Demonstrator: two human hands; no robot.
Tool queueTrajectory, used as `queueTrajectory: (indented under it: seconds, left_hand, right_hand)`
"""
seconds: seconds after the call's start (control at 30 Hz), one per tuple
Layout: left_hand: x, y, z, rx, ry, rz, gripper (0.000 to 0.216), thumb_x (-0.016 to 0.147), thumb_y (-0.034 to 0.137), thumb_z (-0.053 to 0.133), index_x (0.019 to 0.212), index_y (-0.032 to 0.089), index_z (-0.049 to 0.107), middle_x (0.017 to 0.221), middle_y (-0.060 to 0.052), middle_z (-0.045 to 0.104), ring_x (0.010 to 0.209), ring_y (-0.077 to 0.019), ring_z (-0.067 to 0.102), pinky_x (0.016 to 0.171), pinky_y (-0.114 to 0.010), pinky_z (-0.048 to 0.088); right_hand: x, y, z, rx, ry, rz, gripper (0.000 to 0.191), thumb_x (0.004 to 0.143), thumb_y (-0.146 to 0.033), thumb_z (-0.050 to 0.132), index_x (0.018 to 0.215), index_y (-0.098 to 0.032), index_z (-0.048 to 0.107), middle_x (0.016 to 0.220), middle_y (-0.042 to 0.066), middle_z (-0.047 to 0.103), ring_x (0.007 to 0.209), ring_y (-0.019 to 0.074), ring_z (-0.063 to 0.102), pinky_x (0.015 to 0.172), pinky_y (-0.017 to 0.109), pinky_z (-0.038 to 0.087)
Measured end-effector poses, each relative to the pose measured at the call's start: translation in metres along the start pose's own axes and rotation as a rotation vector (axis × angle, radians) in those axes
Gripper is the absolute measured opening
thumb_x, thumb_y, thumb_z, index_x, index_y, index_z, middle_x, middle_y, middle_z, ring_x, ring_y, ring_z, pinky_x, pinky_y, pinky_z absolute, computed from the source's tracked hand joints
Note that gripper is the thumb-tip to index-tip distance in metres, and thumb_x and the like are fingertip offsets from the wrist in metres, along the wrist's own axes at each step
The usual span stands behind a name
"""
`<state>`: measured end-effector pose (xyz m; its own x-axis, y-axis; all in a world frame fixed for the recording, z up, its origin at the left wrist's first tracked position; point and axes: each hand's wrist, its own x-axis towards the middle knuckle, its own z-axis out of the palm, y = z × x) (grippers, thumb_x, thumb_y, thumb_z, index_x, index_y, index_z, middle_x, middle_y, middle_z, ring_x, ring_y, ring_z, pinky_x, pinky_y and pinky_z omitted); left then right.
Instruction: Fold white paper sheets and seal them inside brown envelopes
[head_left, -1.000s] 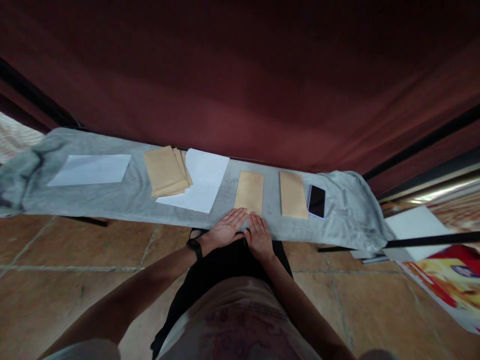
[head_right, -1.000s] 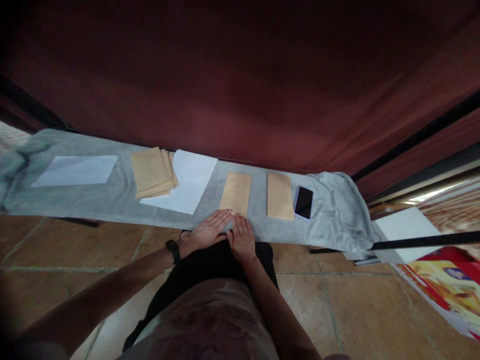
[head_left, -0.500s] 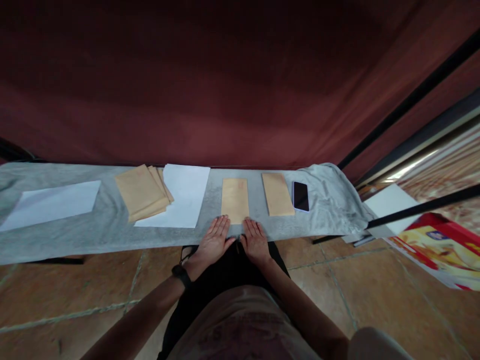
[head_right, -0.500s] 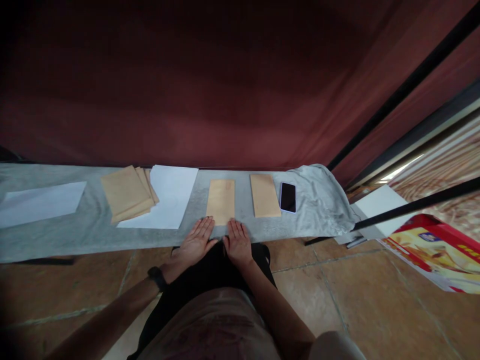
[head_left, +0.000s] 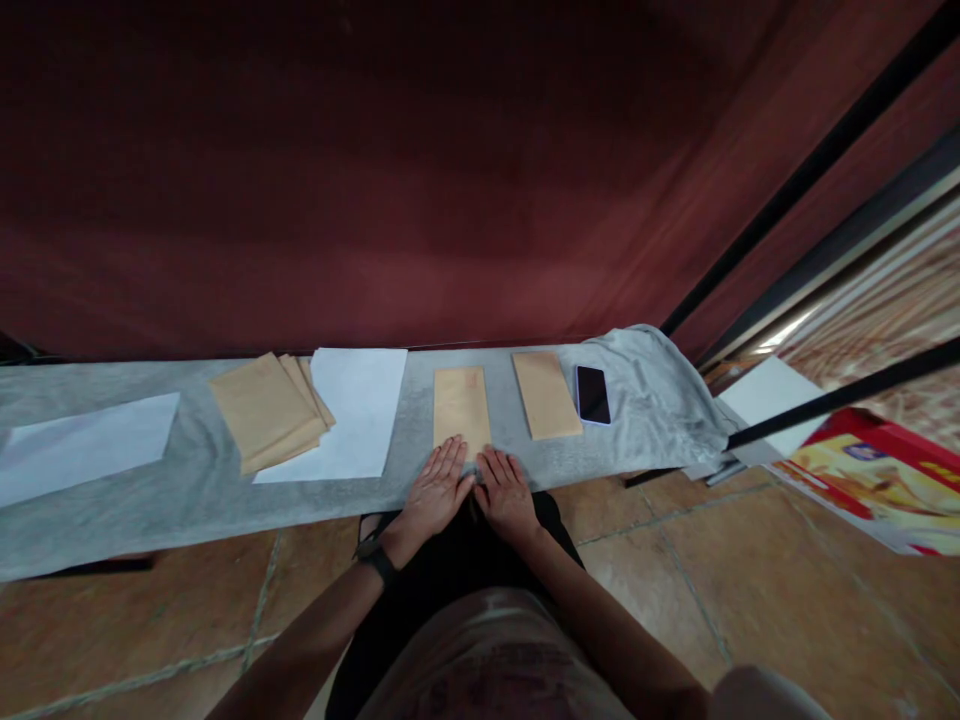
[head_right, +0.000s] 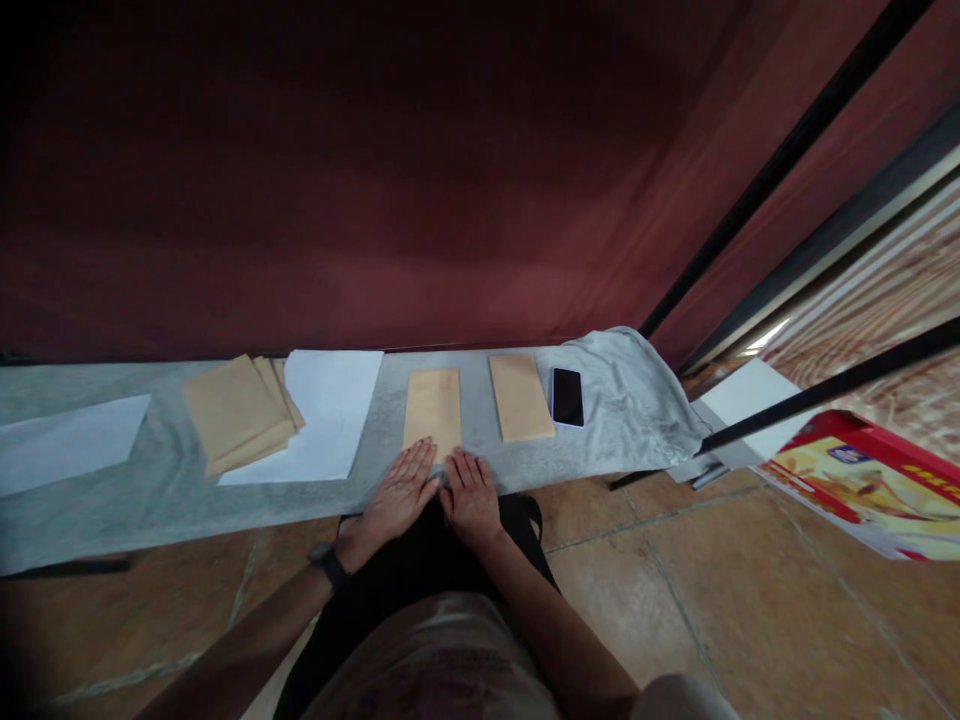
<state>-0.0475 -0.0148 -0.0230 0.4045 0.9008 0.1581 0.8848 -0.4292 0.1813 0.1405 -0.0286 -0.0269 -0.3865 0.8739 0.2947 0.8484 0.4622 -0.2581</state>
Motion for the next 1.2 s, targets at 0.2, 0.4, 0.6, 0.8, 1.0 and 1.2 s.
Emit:
queueTrajectory:
  seconds: [0.2,0.4,0.6,0.8,1.0,1.2]
  left_hand:
    - [0.030,-0.008,0.019,-0.015,0.005,-0.065,0.059,0.103,0.044,0.026,0.159,0.023,0.028,0.164,-0.010,0.033,0.154,-0.0258,0.022,0.124,-0.053,0.022]
    - [0.082,-0.007,0.025,-0.047,-0.046,-0.085,0.055,0.102,0.040,0.029,0.156,0.028,0.036,0.165,-0.008,0.032,0.155,-0.0308,0.018,0.122,-0.064,0.015]
    - [0.126,-0.014,0.015,-0.047,-0.046,-0.182,0.059,0.101,0.046,0.029,0.157,0.028,0.033,0.165,-0.009,0.031,0.155,-0.0312,0.018,0.121,-0.067,0.009]
    - [0.152,-0.022,0.007,-0.057,-0.077,-0.261,0.061,0.101,0.050,0.026,0.157,0.028,0.034,0.166,-0.008,0.027,0.155,-0.0339,0.013,0.120,-0.070,0.007]
    - [0.162,-0.027,0.004,-0.061,-0.067,-0.338,0.062,0.100,0.051,0.028,0.156,0.026,0.035,0.167,-0.008,0.026,0.155,-0.0346,0.014,0.121,-0.067,0.008]
    - [0.144,-0.027,0.005,-0.062,-0.079,-0.306,0.057,0.100,0.044,0.031,0.154,0.031,0.039,0.164,-0.006,0.033,0.154,-0.0331,0.018,0.121,-0.066,0.014]
  right_hand:
    - [0.000,-0.001,0.003,0.016,0.027,0.003,0.050,0.101,-0.034,0.050,0.147,-0.014,0.051,0.153,0.014,0.049,0.143,0.0259,0.043,0.121,0.046,0.028]
    - [0.002,-0.002,0.000,0.019,0.022,0.007,0.049,0.099,-0.034,0.053,0.145,-0.015,0.053,0.149,0.013,0.054,0.141,0.0262,0.046,0.121,0.046,0.029]
    - [0.002,-0.002,-0.001,0.026,0.018,0.005,0.050,0.101,-0.035,0.050,0.148,-0.018,0.049,0.156,0.012,0.047,0.143,0.0263,0.043,0.120,0.047,0.030]
    - [0.003,-0.003,-0.003,0.020,0.002,0.007,0.051,0.101,-0.036,0.051,0.149,-0.019,0.048,0.156,0.013,0.046,0.143,0.0269,0.044,0.119,0.048,0.032]
    - [0.003,-0.001,-0.003,0.030,-0.017,0.010,0.052,0.101,-0.037,0.051,0.150,-0.019,0.047,0.157,0.012,0.045,0.144,0.0276,0.041,0.118,0.048,0.033]
    - [0.002,-0.001,-0.003,0.042,-0.003,0.005,0.050,0.101,-0.037,0.051,0.148,-0.018,0.048,0.156,0.013,0.045,0.144,0.0266,0.042,0.120,0.047,0.030]
